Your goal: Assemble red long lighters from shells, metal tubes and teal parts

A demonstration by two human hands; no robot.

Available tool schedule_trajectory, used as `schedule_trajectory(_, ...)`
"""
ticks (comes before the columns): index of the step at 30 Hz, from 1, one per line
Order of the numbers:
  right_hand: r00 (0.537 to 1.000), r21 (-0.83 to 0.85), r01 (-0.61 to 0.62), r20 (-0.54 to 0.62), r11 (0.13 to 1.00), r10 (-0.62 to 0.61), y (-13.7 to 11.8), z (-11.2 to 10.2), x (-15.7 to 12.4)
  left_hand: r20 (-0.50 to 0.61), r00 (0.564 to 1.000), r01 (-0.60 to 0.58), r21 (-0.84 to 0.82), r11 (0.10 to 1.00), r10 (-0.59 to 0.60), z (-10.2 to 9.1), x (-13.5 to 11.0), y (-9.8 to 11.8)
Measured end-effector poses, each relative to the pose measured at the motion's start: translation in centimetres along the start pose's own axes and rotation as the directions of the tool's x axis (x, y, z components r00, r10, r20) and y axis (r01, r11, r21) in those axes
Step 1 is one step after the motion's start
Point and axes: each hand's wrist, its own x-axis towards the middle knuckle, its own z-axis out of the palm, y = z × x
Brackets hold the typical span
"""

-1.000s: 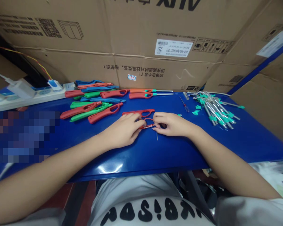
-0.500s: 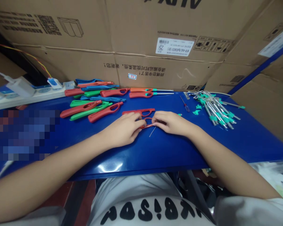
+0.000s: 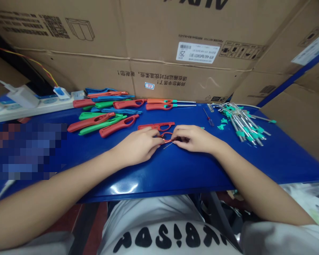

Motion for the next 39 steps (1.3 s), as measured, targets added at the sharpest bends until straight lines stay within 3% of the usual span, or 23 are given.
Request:
schedule_trajectory(11,1.0,0.048,0.011,-0.018,0.999,-0.01,-0.1,-0.1,0.1,-0.054,0.998,-0.039,-0.01,0.999,0.038,0.3,0.0,-0.1)
schedule_trajectory(30,1.0,-0.01,-0.002,0.019,1.0,0.002,-0.4,-1.1,-0.3,-0.005,1.0,-0.011,0.186,0.982,0.012,-0.2,0.1,0.9)
schedule_trajectory(39,0.999,-0.031,-0.048,0.01,0.998,0.048,-0.7,-0.9,-0.3,-0.002,1.0,-0.005,0.182,0.983,0.006,-0.1,0.1,1.0)
